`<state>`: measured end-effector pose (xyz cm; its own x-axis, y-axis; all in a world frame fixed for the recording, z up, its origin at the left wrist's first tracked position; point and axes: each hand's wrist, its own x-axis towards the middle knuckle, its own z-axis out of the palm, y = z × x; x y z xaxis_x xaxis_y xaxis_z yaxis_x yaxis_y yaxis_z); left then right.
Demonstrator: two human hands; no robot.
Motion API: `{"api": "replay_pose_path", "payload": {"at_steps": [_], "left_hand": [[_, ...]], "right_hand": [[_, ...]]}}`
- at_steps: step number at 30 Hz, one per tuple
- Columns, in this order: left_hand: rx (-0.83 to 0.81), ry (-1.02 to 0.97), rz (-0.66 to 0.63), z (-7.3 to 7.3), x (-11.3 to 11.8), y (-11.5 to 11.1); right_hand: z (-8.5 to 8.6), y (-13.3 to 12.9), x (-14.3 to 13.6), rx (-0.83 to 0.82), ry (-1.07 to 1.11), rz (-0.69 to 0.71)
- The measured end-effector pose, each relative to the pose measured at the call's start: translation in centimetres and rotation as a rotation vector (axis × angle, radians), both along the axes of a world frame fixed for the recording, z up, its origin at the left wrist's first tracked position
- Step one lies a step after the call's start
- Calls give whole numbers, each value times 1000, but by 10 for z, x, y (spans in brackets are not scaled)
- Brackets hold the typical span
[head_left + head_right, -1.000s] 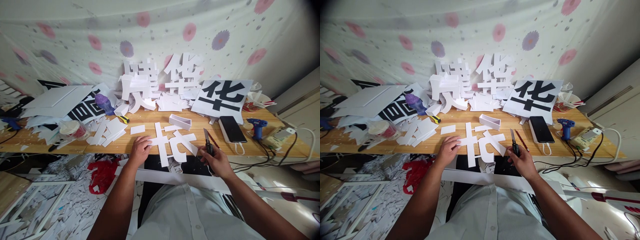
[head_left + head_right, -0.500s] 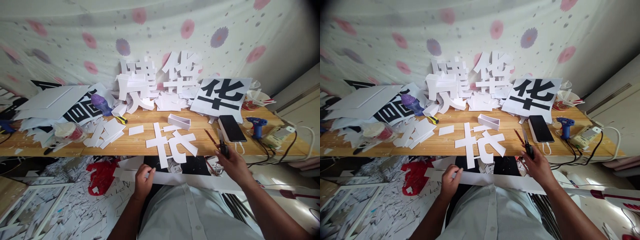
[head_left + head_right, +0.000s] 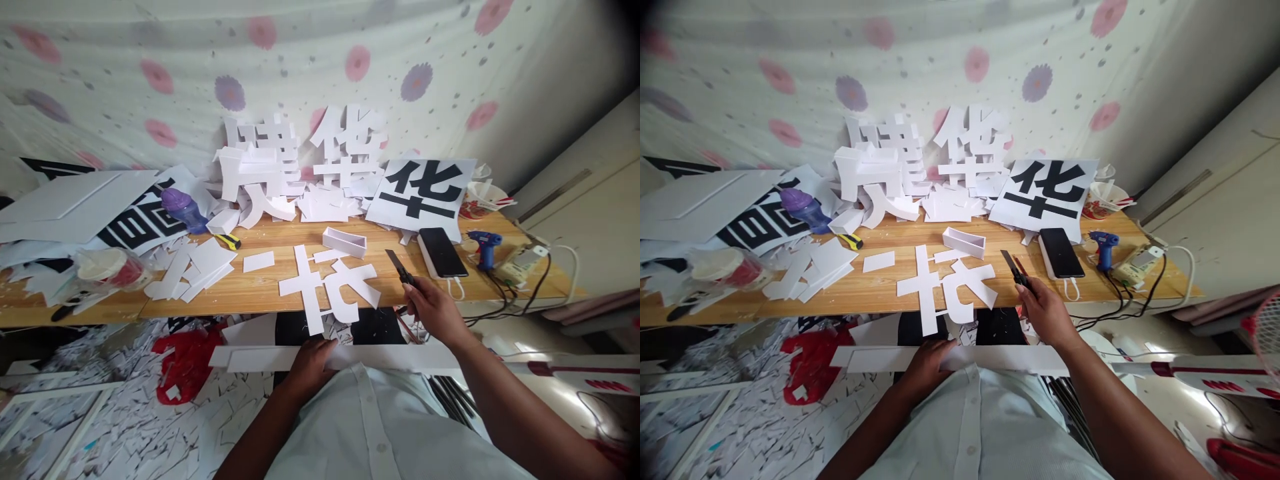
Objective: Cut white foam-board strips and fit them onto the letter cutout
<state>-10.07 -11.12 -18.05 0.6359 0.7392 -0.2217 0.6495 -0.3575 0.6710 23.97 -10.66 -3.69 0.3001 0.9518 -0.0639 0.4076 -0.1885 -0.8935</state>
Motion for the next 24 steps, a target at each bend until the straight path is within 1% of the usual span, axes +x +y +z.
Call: {"api": "replay_pose_path", "payload": {"at_steps": [2,5,10,13,15,20,22,24], "left_hand": [[-42,18,29,0,-2,-1],[-62,2,44,1,-5,-3],[-60,-48,80,6,-10,-3],[-27,-69,108,9,-13,-4],[3,-67,138,11,-18,-6],[39,-55,229,14,-39,-11],[11,-36,263,18,-51,-13],[-35,-25,287,24,-64,-14]], "right_hand": [[2,1,3,0,-7,-26],[6,2,5,-1,32,-59],[10,3,5,-25,66,-35],[8,3,6,-29,51,-13],[4,4,9,-39,39,-18],[-11,8,18,-55,-98,23],[-12,11,20,-38,-166,26],[-8,14,21,-29,-275,9]]}}
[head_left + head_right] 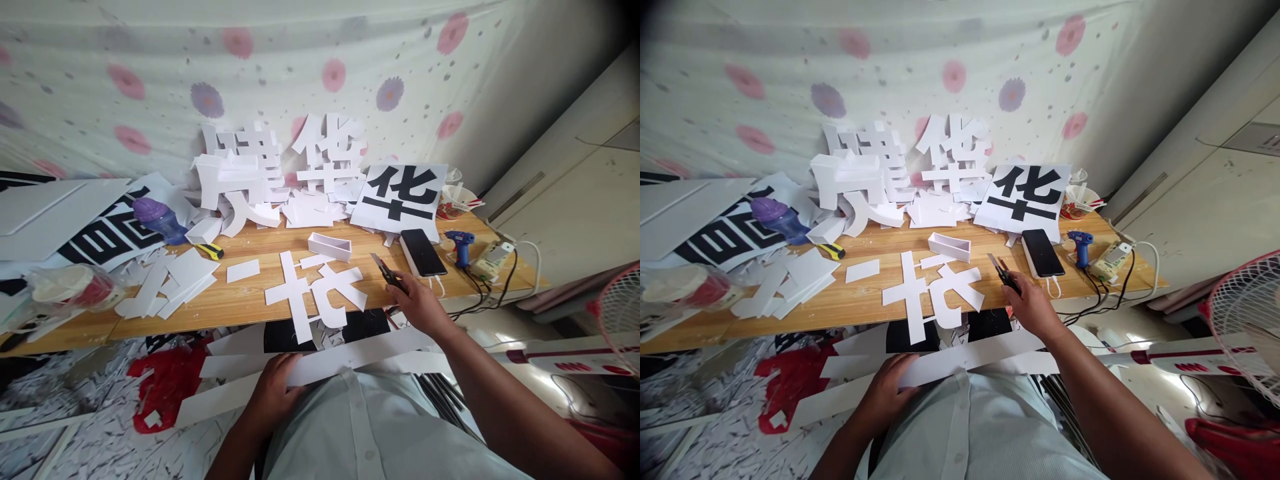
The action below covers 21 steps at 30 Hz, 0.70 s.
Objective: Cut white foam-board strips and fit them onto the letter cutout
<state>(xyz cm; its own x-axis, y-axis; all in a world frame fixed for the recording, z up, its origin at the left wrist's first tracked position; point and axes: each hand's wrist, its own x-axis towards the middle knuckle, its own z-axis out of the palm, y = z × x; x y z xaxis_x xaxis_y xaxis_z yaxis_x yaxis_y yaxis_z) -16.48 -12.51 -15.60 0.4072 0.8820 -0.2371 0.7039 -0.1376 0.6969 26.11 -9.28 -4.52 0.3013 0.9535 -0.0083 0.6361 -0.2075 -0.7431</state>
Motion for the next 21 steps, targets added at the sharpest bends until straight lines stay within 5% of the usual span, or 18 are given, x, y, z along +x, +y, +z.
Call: {"api": "replay_pose_path", "payload": {"at_steps": [8,16,21], "left_hand": [[-351,-70,158,36,-63,1],[-504,-67,240,46,-139,-4],[-522,-83,251,56,-161,-9]], "right_hand": [[24,24,-4,-208,-564,86],[14,36,-18,-201,-790,146],[9,44,-21,-185,-824,177]]}}
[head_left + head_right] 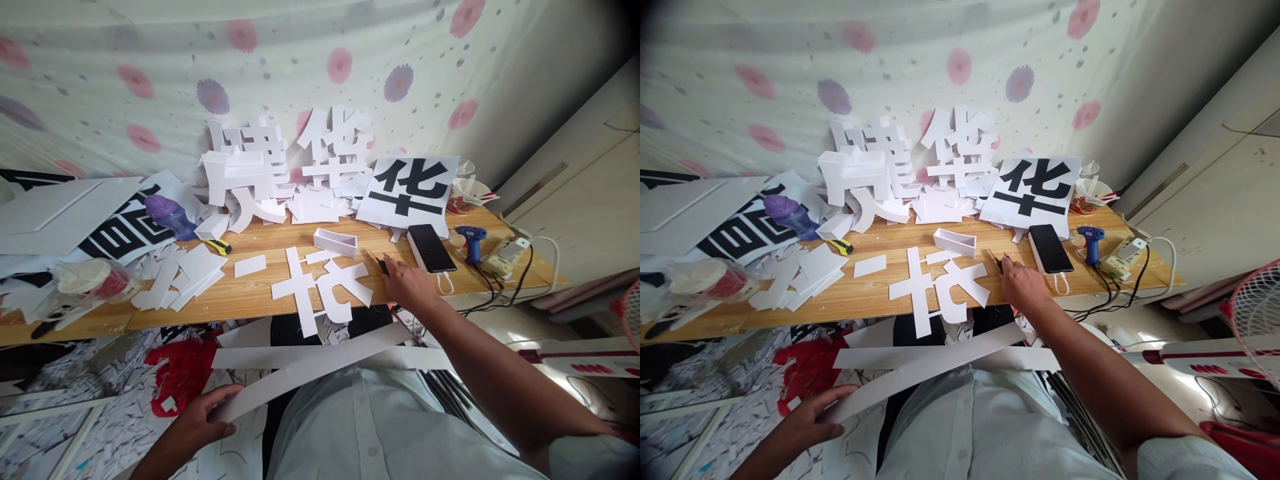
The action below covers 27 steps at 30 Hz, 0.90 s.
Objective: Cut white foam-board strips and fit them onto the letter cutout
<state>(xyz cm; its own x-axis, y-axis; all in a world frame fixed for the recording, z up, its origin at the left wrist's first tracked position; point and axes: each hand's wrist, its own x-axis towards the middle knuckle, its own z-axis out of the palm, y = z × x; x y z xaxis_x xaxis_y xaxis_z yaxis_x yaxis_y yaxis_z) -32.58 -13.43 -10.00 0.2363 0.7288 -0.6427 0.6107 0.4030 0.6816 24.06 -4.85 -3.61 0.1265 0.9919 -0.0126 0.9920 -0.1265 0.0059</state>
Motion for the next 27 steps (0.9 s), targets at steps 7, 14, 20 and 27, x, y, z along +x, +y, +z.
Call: {"api": "replay_pose_path", "payload": {"at_steps": [7,14,20,27], "left_hand": [[-46,-100,91,5,-5,-12],[-53,-208,132,14,0,-12],[1,-207,201,28,2,-10],[46,-129,159,30,-16,6]], "right_hand": [[3,6,-3,-7,-5,-15],[6,3,0,-40,54,-6],[6,-7,5,183,189,25],[5,-18,-5,439,1016,279]]}}
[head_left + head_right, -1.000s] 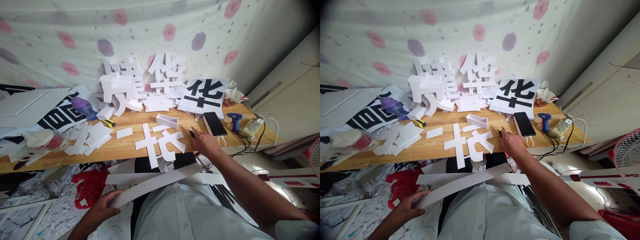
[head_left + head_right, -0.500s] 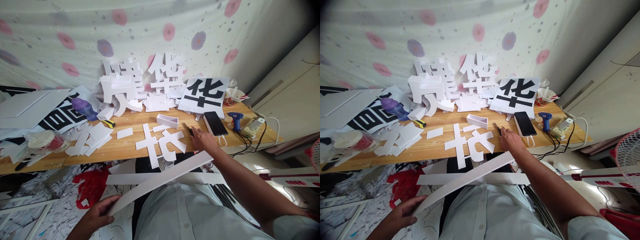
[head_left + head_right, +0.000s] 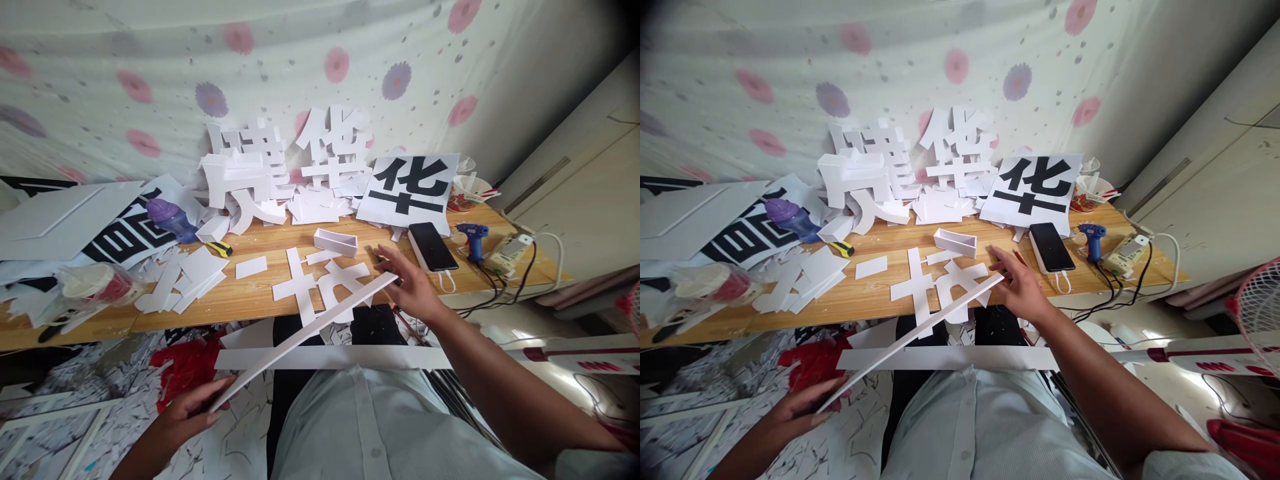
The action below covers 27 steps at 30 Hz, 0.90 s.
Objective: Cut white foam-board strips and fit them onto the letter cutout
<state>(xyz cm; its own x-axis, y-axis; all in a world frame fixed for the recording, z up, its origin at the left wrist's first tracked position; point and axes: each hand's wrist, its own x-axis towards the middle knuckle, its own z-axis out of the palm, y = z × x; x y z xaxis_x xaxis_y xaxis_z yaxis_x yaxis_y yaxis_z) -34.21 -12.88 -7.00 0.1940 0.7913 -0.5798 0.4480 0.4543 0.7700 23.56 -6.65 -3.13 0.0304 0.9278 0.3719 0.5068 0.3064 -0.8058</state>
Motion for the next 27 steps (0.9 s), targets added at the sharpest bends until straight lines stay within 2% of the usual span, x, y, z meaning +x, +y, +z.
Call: {"api": "replay_pose_path", "payload": {"at_steps": [4,8,11,13,19,24,27], "left_hand": [[-28,30,-85,2,-7,9],[-62,61,-288,15,8,9],[-81,96,-421,23,36,6],[-75,80,-458,26,57,5],[-32,-94,-481,33,123,4],[42,-200,-480,34,174,3],[144,-238,-497,30,202,3]], "right_hand": [[6,-4,-8,-39,114,133],[10,-9,-10,-95,150,146],[13,-15,-17,-122,176,188],[16,-20,-24,-116,168,249],[19,-38,-46,-41,42,453],[13,-53,-52,-32,-58,534],[9,-60,-48,-29,-67,541]]}}
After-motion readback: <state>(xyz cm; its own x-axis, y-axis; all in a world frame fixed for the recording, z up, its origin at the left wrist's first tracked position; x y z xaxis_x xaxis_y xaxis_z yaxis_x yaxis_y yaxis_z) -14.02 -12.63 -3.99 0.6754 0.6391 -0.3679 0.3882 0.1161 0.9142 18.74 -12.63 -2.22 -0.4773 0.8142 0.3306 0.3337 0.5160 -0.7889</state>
